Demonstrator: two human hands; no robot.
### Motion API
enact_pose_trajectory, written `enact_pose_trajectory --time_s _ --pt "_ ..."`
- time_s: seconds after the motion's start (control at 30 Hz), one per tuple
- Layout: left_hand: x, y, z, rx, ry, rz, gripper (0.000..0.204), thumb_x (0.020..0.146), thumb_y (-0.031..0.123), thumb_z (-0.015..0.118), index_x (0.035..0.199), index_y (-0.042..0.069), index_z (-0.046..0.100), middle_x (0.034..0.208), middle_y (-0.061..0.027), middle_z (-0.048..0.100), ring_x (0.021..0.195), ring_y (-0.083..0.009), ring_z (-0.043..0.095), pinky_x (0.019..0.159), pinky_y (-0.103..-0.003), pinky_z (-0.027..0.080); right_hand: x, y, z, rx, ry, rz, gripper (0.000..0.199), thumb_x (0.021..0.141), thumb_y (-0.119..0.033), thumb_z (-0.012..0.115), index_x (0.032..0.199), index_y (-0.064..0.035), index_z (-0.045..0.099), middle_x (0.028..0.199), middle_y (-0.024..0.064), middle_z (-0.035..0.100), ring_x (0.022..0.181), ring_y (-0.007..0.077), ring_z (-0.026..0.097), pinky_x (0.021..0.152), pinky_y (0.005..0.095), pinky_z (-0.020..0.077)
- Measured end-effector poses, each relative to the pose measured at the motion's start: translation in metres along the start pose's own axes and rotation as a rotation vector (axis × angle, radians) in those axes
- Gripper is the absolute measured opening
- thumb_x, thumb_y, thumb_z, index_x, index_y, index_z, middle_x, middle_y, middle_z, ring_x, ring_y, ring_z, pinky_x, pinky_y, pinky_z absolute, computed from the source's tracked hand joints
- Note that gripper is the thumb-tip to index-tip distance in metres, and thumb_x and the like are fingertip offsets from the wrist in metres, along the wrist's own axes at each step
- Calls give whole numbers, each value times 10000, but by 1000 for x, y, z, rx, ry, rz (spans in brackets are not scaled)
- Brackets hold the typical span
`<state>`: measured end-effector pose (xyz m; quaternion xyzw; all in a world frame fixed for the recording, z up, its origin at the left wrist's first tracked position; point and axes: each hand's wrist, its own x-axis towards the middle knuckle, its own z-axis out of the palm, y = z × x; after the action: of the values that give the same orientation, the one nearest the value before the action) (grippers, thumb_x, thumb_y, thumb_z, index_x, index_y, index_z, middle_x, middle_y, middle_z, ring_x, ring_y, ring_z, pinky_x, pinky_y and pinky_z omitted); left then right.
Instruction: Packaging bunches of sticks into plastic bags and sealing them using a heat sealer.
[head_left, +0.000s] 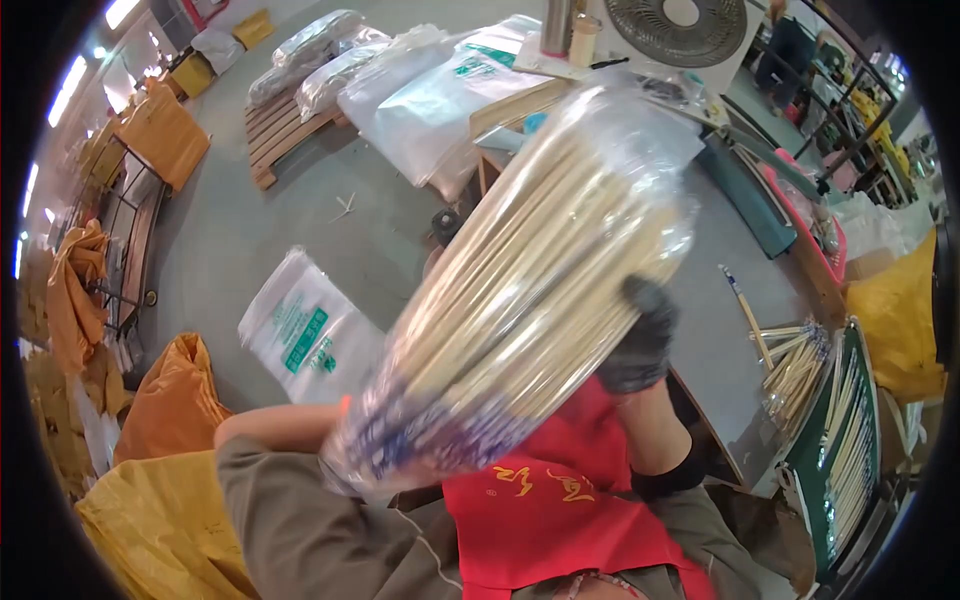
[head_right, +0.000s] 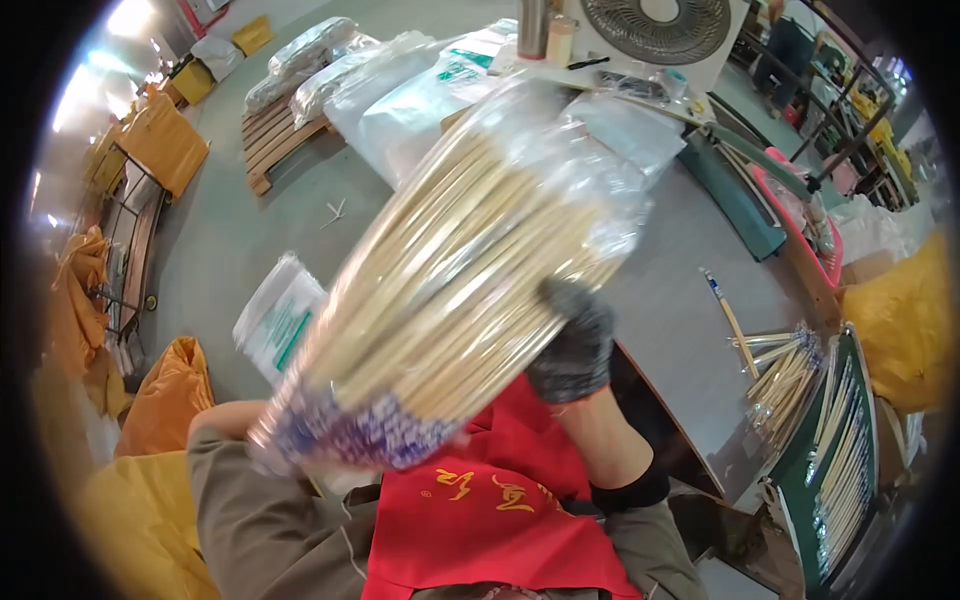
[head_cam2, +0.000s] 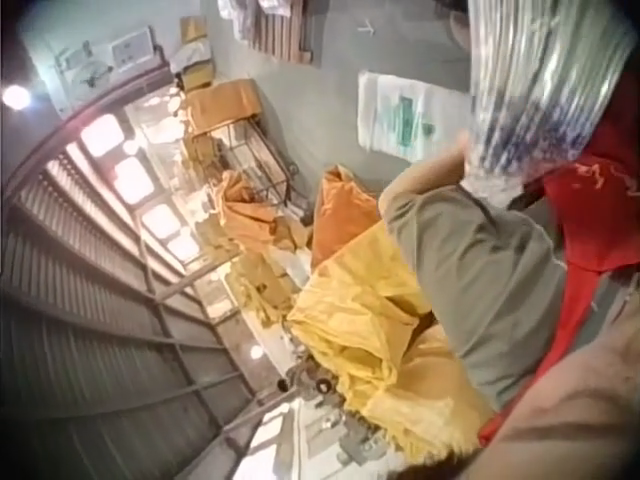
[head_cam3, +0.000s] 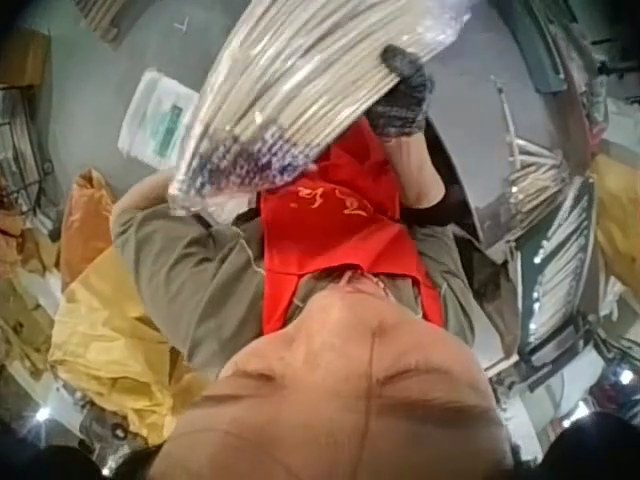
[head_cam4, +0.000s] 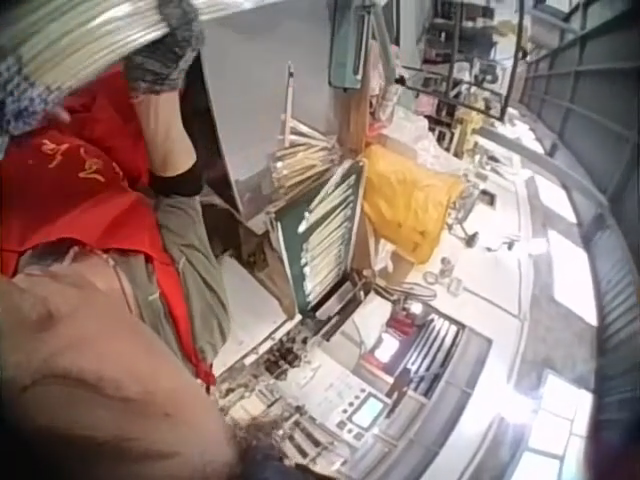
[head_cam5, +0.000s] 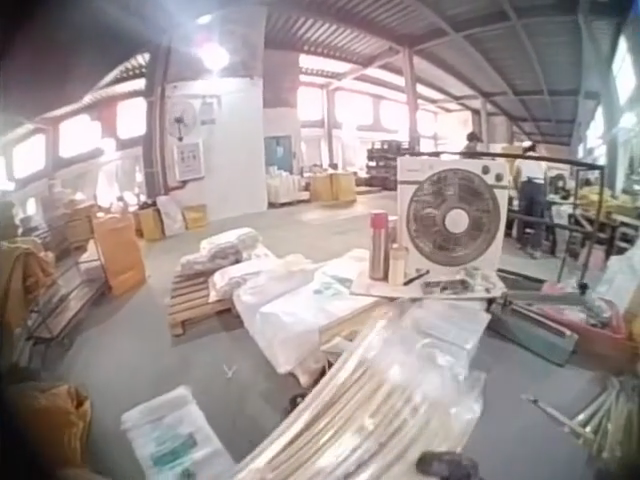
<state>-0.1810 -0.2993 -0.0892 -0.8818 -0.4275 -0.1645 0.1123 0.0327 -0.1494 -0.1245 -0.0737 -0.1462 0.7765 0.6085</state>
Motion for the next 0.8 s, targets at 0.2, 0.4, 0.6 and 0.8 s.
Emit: enact_pose_trajectory --time_s 0.2,0.4,0.6,0.8 --pt "-73 -11 -13 -479 -1457 -375 295 809 331 568 1030 137 593 929 -168 635 895 -312 616 721 -389 497 -19 57 7 -1545 -484 -112 492 721 -278 685 1099 0 537 1074 166 567 898 270 596 809 354 491" --pt "-114 -55 -18 -117 -212 208 313 768 199 564 1079 170 582 624 -56 620 544 -237 612 512 -377 490 -13 106 2 -1328 -763 -85 514 698 -346 739 1092 -51 593 1089 115 599 1034 205 550 909 349 435" --pt "-100 -41 -60 -490 -1091 66 136 765 102 473 810 10 562 719 -195 609 724 -361 604 645 -466 449 -32 228 -54 -1910 -1960 127 276 806 -266 604 894 -5 579 986 171 592 904 281 585 787 371 467" --pt "-41 -55 -54 -661 -1044 -23 135 776 103 487 870 44 564 713 -155 613 685 -352 597 599 -442 452 -95 51 -70 -1637 -1439 122 267 835 -253 567 935 -6 581 999 183 590 899 282 590 787 370 471"
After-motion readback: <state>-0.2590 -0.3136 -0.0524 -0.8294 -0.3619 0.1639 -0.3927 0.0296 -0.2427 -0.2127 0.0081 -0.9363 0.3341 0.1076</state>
